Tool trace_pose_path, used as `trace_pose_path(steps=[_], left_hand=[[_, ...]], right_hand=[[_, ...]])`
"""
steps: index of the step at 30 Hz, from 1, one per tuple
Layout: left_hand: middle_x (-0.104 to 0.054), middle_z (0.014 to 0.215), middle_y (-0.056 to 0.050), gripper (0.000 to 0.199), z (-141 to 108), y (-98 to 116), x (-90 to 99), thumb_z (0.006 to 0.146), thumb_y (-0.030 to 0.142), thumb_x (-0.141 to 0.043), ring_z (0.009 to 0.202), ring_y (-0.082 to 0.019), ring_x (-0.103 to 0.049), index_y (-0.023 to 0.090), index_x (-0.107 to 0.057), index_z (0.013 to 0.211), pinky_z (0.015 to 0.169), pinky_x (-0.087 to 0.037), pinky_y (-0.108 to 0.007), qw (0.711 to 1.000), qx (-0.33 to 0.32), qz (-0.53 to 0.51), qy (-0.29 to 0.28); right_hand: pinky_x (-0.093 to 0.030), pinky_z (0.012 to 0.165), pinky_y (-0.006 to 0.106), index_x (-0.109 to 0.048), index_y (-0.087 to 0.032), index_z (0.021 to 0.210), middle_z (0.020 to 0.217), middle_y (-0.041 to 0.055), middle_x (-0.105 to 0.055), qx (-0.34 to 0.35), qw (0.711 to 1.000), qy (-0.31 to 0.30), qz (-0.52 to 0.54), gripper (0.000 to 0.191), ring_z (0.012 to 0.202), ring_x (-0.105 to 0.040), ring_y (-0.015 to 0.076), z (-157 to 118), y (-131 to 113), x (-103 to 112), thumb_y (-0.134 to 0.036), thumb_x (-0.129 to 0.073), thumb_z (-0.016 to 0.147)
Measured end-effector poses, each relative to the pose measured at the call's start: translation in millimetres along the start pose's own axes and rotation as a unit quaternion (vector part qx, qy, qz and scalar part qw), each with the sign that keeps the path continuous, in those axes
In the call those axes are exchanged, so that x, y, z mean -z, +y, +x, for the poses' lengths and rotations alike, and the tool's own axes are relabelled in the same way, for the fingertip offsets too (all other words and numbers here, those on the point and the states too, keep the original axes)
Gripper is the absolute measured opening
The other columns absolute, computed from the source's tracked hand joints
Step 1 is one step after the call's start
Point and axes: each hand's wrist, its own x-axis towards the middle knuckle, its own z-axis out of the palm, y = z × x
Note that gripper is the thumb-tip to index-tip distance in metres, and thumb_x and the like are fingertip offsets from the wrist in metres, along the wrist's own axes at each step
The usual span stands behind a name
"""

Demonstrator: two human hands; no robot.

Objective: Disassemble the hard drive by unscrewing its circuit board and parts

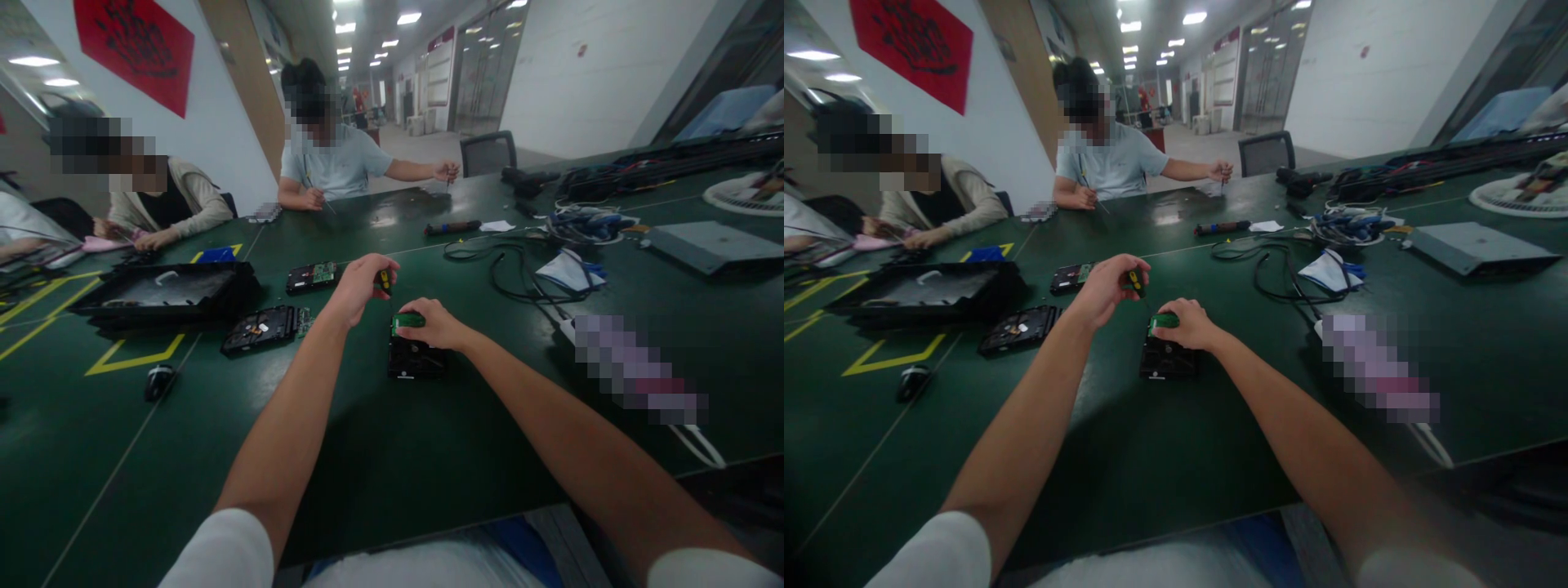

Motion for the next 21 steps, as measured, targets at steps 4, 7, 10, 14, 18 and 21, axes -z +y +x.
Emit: trace_pose_path(steps=[4,7,10,14,18,21], left_hand=[[-0.07,0.08,-0.007,0.016,0.4,-2.0,-4.6,0.084,0.032,-0.061,0.074,-0.018,-0.067,0.017,-0.064,0.089,0.057,-0.052,-0.026,0.996,0.054,-0.076,-0.016],[-0.069,0.082,-0.006,0.013,1.4,-4.0,-6.2,0.082,0.031,-0.061,0.078,-0.019,-0.067,0.018,-0.062,0.083,0.058,-0.054,-0.027,0.995,0.052,-0.086,-0.012],[-0.066,0.081,-0.006,0.019,2.5,-5.4,-4.1,0.081,0.033,-0.059,0.077,-0.018,-0.063,0.017,-0.067,0.077,0.055,-0.05,-0.024,0.999,0.013,-0.036,-0.007],[-0.065,0.081,-0.006,0.025,4.5,-7.1,-0.6,0.083,0.036,-0.057,0.074,-0.016,-0.061,0.016,-0.072,0.079,0.054,-0.046,-0.023,1.0,0.002,-0.011,0.011],[-0.069,0.081,-0.007,0.019,5.9,-7.7,-2.0,0.083,0.034,-0.058,0.073,-0.017,-0.064,0.017,-0.068,0.082,0.056,-0.048,-0.024,0.997,0.042,-0.062,0.009],[-0.071,0.081,-0.007,0.013,5.9,-7.1,-4.6,0.083,0.032,-0.059,0.071,-0.017,-0.066,0.019,-0.061,0.081,0.054,-0.049,-0.025,0.993,0.074,-0.096,0.014]], right_hand=[[-0.05,0.107,0.049,-0.074,-0.027,0.127,0.128,0.0092,-0.072,-0.014,1.0,-0.01,0.012,0.048,0.121,-0.065,0.0316,0.0,-2.5,1.9,-0.056,-0.076,0.089],[-0.05,0.108,0.05,-0.075,-0.026,0.126,0.128,0.0096,-0.072,-0.012,1.0,-0.008,0.012,0.047,0.122,-0.064,0.0325,-0.4,-3.5,2.3,-0.056,-0.076,0.089],[-0.051,0.108,0.05,-0.075,-0.027,0.124,0.126,0.0091,-0.072,-0.006,1.0,-0.006,0.014,0.044,0.12,-0.065,0.0315,-0.4,-3.0,1.5,-0.055,-0.076,0.09],[-0.051,0.108,0.05,-0.075,-0.026,0.124,0.126,0.0093,-0.073,-0.008,1.0,-0.002,0.022,0.044,0.12,-0.065,0.0307,0.0,-1.7,0.8,-0.053,-0.077,0.089],[-0.051,0.105,0.047,-0.076,-0.025,0.124,0.125,0.0099,-0.074,0.003,1.0,-0.007,0.02,0.046,0.118,-0.067,0.0303,0.3,-1.5,2.1,-0.054,-0.077,0.089],[-0.051,0.104,0.045,-0.077,-0.025,0.122,0.122,0.0089,-0.075,0.008,1.0,-0.004,0.015,0.044,0.116,-0.068,0.0297,0.5,-1.9,3.3,-0.054,-0.077,0.089]])
